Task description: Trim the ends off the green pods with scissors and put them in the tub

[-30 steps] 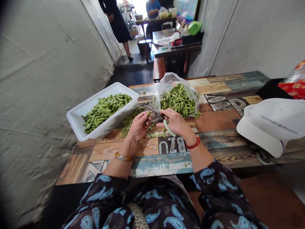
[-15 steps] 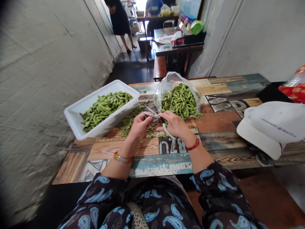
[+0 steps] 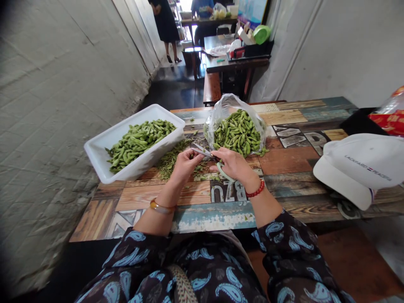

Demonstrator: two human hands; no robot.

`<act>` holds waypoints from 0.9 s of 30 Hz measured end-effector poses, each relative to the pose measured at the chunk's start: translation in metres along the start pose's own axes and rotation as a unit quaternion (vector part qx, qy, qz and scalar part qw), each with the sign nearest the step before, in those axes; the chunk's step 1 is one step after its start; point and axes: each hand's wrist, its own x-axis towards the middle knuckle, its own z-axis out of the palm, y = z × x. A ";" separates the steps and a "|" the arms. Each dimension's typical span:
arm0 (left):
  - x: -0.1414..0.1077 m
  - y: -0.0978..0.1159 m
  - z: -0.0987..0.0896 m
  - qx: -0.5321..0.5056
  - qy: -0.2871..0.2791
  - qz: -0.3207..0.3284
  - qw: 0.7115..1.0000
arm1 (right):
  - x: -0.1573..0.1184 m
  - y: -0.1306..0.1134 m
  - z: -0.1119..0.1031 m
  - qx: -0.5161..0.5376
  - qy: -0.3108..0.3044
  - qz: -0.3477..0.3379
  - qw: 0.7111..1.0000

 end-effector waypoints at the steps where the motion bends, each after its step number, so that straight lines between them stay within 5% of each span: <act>1: 0.000 0.001 0.000 0.000 0.001 -0.004 1.000 | 0.000 0.000 0.000 -0.002 0.000 0.000 1.000; 7: -0.001 0.006 0.002 -0.084 0.011 -0.041 0.996 | 0.001 0.002 0.003 -0.008 0.040 0.018 0.999; 12: 0.000 0.008 -0.001 -0.245 0.012 -0.136 0.960 | 0.003 0.006 0.004 -0.018 0.126 0.066 0.990; 20: 0.001 0.010 -0.004 -0.333 0.021 -0.170 0.927 | 0.002 -0.001 0.007 0.001 0.066 0.034 0.997; 27: -0.003 0.008 0.001 -0.315 -0.012 -0.158 0.936 | 0.002 -0.009 0.008 -0.007 0.051 -0.001 0.999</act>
